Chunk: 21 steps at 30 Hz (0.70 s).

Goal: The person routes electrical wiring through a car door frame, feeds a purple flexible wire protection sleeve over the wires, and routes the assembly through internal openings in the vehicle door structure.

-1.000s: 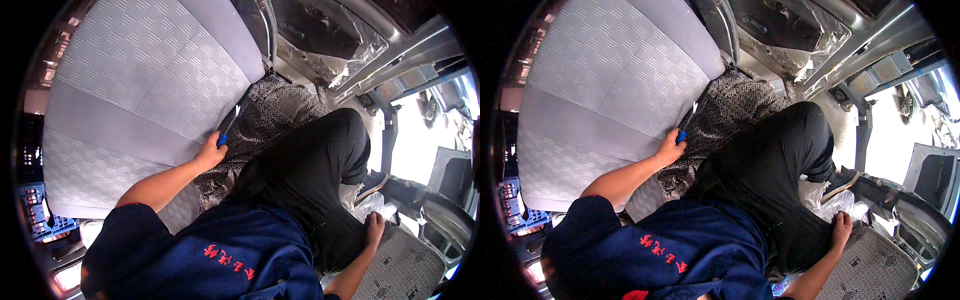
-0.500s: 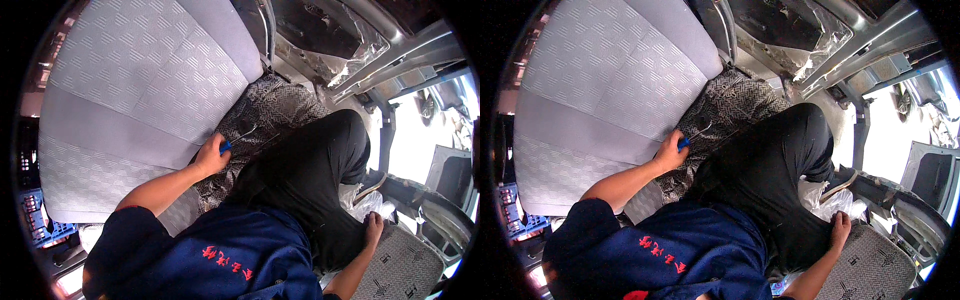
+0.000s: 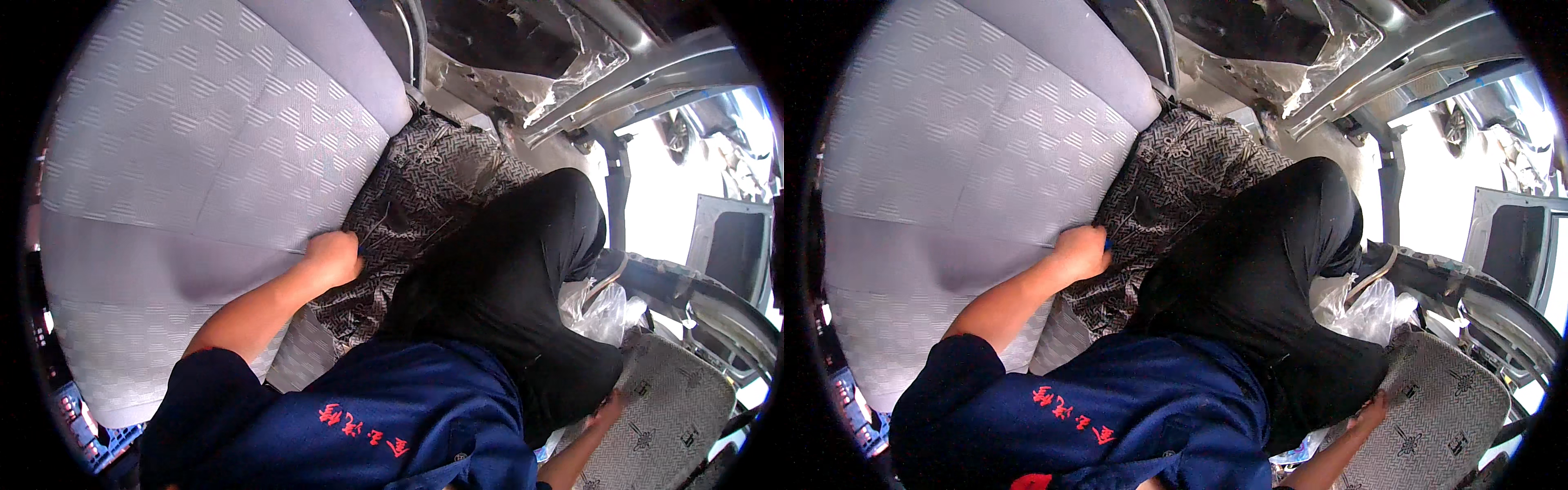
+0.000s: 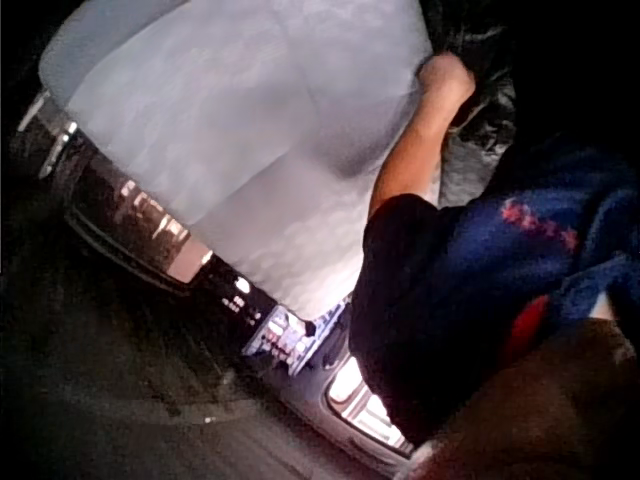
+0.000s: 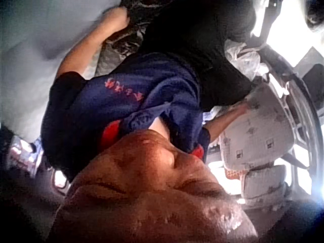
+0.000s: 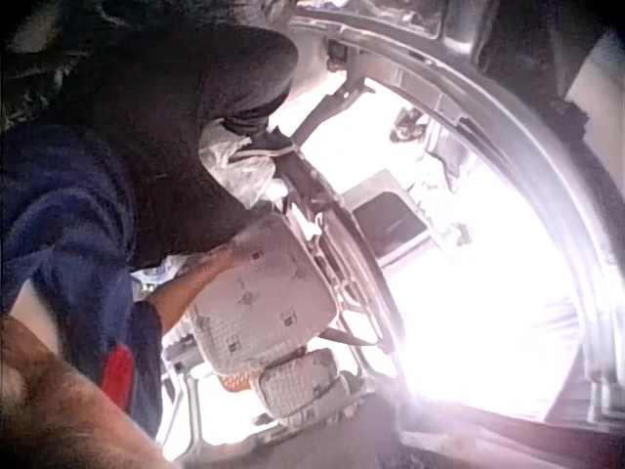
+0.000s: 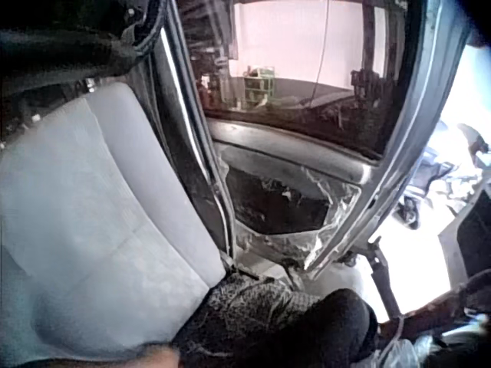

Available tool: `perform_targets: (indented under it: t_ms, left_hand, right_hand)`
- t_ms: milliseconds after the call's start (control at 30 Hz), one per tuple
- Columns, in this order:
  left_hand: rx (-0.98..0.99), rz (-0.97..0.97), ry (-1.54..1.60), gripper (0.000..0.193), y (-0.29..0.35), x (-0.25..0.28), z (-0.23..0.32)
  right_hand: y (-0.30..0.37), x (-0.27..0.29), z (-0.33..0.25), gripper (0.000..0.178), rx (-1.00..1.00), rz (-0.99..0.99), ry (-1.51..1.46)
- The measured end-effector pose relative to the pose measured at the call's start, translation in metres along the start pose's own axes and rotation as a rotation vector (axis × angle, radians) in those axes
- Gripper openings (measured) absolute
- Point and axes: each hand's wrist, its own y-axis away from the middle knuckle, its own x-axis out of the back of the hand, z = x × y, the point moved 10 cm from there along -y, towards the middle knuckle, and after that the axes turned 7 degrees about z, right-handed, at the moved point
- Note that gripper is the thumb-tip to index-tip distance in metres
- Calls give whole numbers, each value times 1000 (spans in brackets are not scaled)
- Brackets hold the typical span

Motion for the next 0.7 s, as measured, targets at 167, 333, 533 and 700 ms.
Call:
perform_targets:
  t_ms: [167, 333, 533, 700]
  left_hand:
    - [-59, -191, -85, 35, -11, -12, 8]
    - [-196, -52, 151, 29, -46, 51, 27]
    - [-561, -139, -96, 22, -119, 79, 147]
    - [-589, -326, -576, 35, -178, -20, 170]
  right_hand:
    - [72, -23, 81, 35, -436, -116, -520]
    - [150, -25, 161, 36, -617, -11, -441]
    - [201, -34, 158, 37, -618, 36, -396]
    - [223, -43, 126, 38, -554, 63, -369]
